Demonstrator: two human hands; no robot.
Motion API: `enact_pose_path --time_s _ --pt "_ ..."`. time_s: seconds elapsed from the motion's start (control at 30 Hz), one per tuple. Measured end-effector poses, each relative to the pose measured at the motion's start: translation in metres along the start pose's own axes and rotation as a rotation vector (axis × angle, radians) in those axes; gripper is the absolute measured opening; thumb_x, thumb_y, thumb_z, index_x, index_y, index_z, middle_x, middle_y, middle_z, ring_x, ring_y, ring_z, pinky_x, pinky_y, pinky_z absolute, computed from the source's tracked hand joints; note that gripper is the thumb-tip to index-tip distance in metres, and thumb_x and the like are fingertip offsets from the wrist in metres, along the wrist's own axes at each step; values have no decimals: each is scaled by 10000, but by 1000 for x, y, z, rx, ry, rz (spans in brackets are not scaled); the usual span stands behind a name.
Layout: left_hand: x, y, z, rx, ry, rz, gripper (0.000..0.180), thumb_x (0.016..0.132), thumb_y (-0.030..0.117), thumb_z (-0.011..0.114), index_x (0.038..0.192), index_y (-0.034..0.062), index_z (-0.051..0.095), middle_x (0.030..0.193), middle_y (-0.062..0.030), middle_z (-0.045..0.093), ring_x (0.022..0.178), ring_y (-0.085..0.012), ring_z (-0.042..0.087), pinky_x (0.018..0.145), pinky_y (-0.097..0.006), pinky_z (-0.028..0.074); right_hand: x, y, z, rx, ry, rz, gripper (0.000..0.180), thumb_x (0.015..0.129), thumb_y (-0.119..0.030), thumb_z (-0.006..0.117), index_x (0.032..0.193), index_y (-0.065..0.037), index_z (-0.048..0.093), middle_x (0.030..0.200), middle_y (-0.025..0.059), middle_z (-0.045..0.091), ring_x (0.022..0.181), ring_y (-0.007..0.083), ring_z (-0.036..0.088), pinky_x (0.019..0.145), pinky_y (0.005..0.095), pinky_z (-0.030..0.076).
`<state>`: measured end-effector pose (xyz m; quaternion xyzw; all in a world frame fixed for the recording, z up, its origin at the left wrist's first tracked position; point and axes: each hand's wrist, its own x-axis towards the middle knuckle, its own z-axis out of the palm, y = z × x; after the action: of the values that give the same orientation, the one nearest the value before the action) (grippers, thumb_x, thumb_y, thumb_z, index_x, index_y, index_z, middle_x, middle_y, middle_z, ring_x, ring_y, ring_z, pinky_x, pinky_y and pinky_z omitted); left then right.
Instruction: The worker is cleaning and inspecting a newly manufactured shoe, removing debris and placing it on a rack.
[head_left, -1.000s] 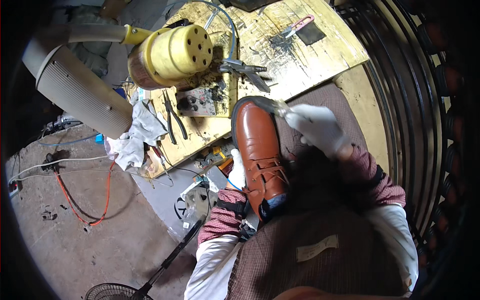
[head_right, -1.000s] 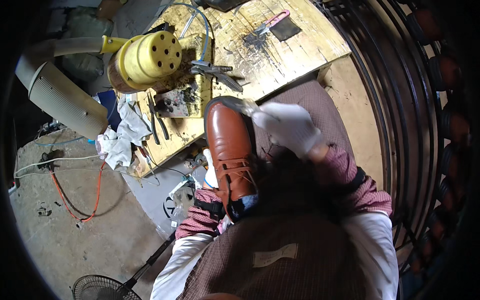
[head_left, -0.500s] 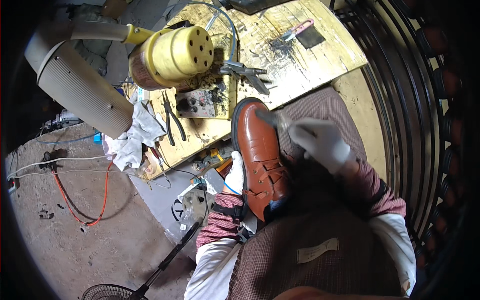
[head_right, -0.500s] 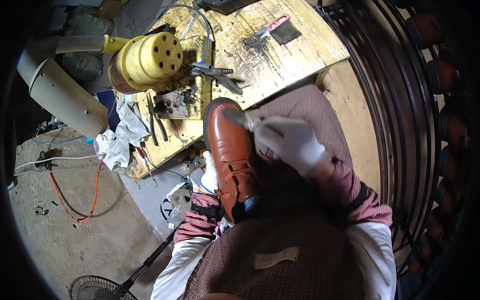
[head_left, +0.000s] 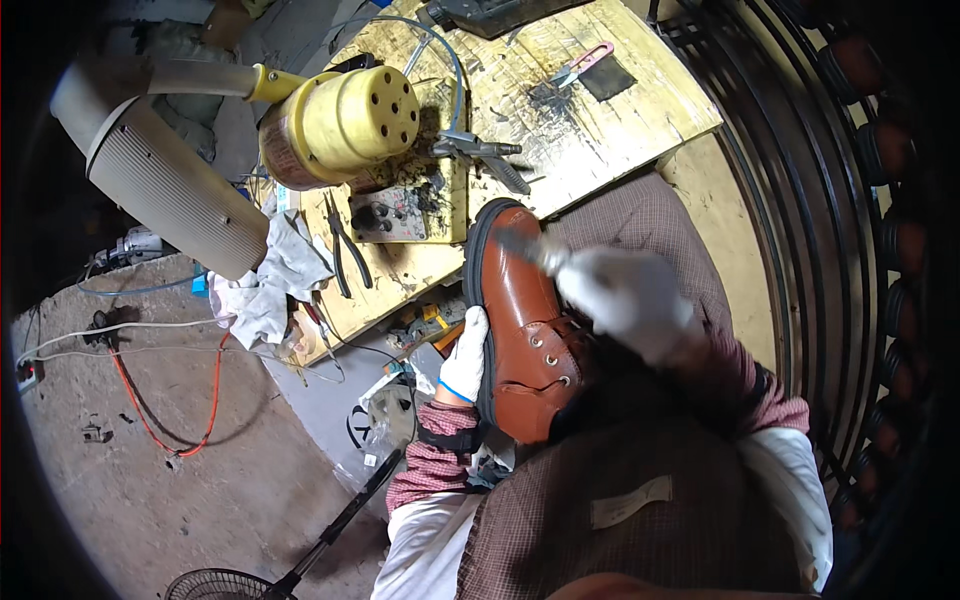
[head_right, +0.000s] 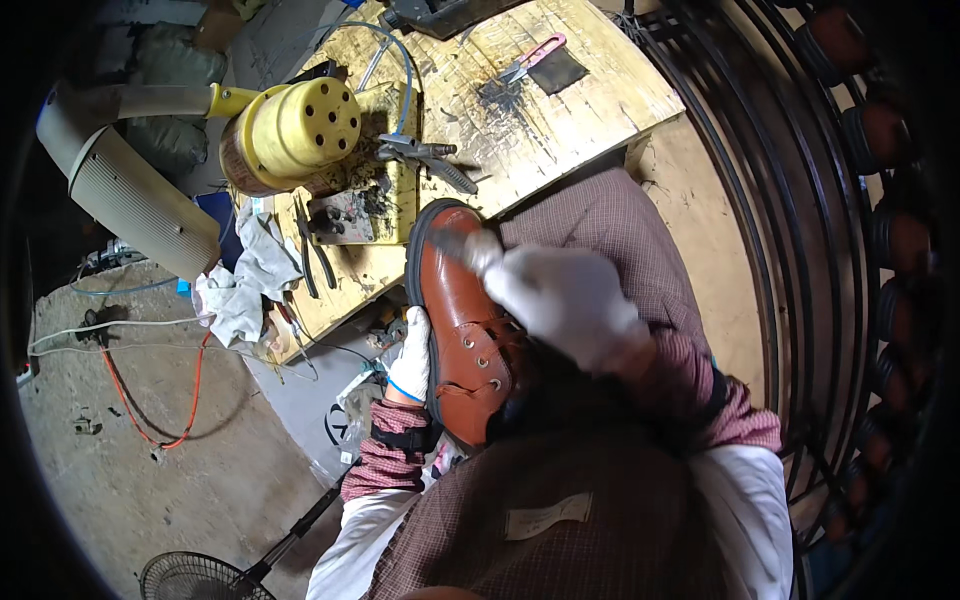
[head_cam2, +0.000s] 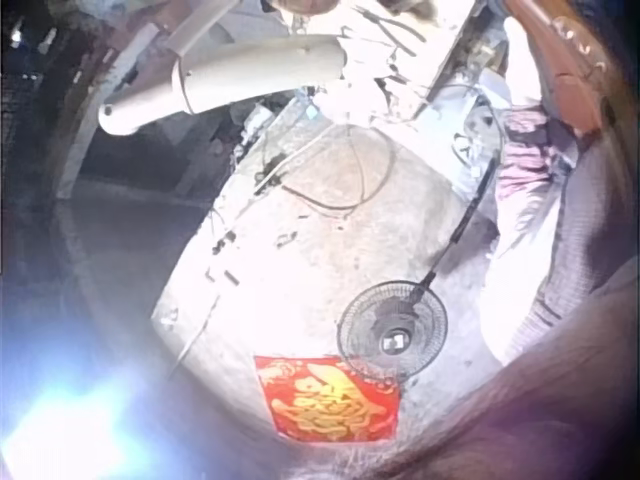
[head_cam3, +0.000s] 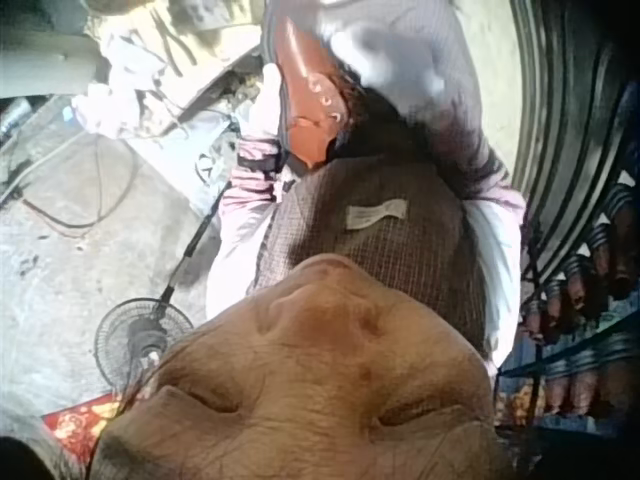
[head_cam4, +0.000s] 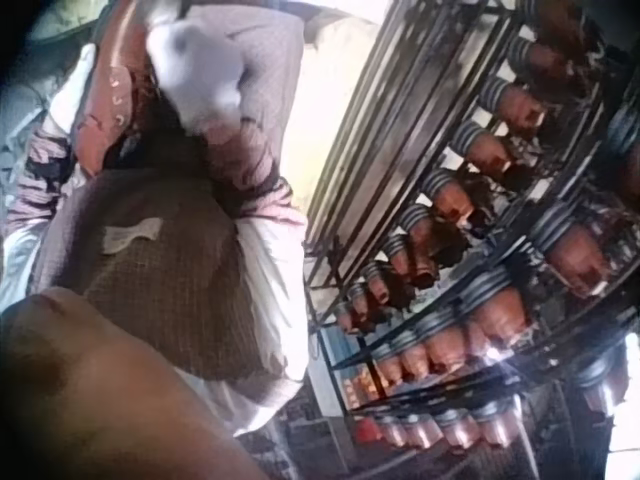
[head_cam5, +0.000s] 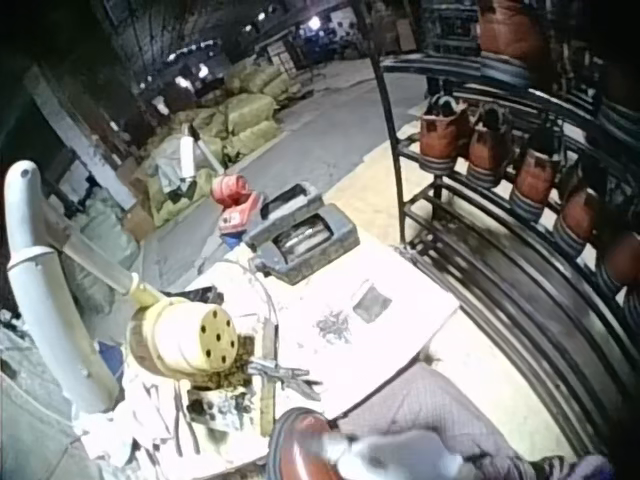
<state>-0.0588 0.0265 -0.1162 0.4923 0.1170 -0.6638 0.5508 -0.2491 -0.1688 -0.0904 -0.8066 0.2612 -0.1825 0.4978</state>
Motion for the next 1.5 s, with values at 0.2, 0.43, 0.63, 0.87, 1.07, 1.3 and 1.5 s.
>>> enact_pose_path --time_s 0.2,0.43,0.63,0.87,1.07,1.3,1.5 --pt "0 3 11 27 -15 -36 684 1063 524 499 1517 18 429 1414 -192 585 1229 -321 625 1082 -451 513 17 31 -2 -387 322 -429 186 937 -155 666 1086 -62 728 800 107 693 680 261 706 648 358 549" --pt "4 -3 -6 2 -4 -46 682 1071 533 468 1522 22 425 1432 -167 579 1254 -302 611 1095 -435 500 22 28 -4 -235 37 20 184 993 -185 618 1096 -61 708 881 79 705 616 190 675 585 299 513" --pt "-35 -6 -28 15 70 350 870 1000 704 415 1569 49 348 1506 -164 513 1340 -328 545 1155 -476 441 -20 31 -28 53 120 38 254 1034 -243 605 1127 -23 692 706 -14 575 496 48 514 460 219 411" --pt "-44 54 -24 -133 110 637 863 1009 722 377 1551 51 391 1499 -151 522 1329 -316 559 1139 -477 458 -19 10 -37 567 248 669 290 1035 -310 613 1097 -43 711 595 -46 504 441 40 453 413 202 371" --pt "-41 3 -40 209 204 851 808 1058 651 339 1549 11 380 1509 -149 518 1357 -301 538 1156 -439 446 -29 3 -32 636 167 687 319 1043 -330 593 1115 -38 699 617 -23 527 463 46 497 412 200 386" --pt "-31 23 -22 -3 38 541 794 1075 635 270 1527 -2 413 1483 -162 539 1334 -306 558 1149 -439 455 -15 -7 -43 662 248 684 315 1020 -271 633 1220 -30 669 679 -33 554 499 36 503 430 189 396" --pt "1 -23 -51 882 130 590 535 1079 293 402 1528 3 427 1520 -167 498 1362 -284 514 1159 -380 416 -3 -23 -25 348 -37 580 301 1001 -212 629 1226 -18 681 777 18 643 547 62 572 496 225 461"
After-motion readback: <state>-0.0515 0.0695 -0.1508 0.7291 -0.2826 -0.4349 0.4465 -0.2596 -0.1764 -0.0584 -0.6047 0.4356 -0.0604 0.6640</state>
